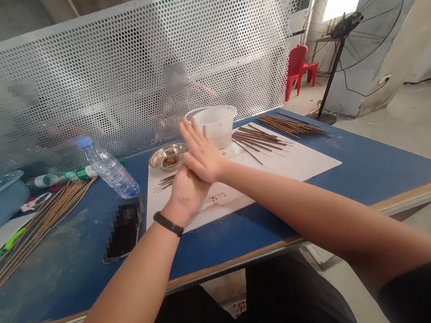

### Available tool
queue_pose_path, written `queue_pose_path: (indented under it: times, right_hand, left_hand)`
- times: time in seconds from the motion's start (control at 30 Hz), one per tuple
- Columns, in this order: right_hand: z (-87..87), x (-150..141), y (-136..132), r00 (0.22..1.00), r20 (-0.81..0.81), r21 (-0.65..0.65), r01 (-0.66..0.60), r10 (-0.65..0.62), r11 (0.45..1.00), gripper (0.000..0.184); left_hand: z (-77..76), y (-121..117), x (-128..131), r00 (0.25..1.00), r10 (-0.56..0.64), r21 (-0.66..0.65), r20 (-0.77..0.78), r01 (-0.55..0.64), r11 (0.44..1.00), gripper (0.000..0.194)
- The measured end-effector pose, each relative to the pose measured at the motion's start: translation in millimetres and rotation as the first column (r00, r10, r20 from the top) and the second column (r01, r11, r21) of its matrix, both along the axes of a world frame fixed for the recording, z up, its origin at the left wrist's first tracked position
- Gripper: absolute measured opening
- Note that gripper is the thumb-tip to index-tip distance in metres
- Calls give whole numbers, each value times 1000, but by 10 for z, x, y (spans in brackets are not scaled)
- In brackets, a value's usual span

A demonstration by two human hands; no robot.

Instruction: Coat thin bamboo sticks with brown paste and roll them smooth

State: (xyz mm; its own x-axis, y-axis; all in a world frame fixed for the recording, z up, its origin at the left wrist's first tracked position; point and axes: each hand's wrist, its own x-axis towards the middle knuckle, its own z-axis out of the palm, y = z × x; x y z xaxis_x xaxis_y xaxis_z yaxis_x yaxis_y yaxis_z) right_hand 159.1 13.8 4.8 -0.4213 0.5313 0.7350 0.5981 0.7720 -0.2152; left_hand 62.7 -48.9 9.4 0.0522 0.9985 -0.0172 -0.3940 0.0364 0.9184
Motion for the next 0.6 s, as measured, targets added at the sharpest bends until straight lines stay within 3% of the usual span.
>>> queue_pose_path:
  times: [0.1, 0.2, 0.3, 0.37, 0.47, 0.6]
  right_hand:
    - [-56, 164, 193, 974, -95, -117, 196, -207, 974, 69]
    - [-111, 217, 233, 963, 54, -283, 267, -263, 921, 49]
    - [-148, 188, 200, 941, 329, -369, 211, -85, 905, 36]
    - [-165, 150, 173, 906, 420, -395, 128, 55, 910, 31]
    - [-171, 99, 146, 885, 430, -411, 15, 180, 911, 19]
    - [-94, 41, 155, 900, 355, -457, -70, 254, 887, 28]
  left_hand:
    - [10, 67, -39, 991, -6, -72, 134, 16, 997, 23]
    - [54, 182, -222, 970, 173, -173, 172, -143, 974, 26]
    - [146, 271, -442, 935, 288, -221, 208, -242, 945, 29]
    - [205, 296, -550, 912, 335, -220, 237, -285, 933, 30]
    - [245, 308, -623, 900, 368, -210, 234, -323, 923, 29]
    - [204, 349, -649, 907, 364, -217, 213, -319, 922, 22]
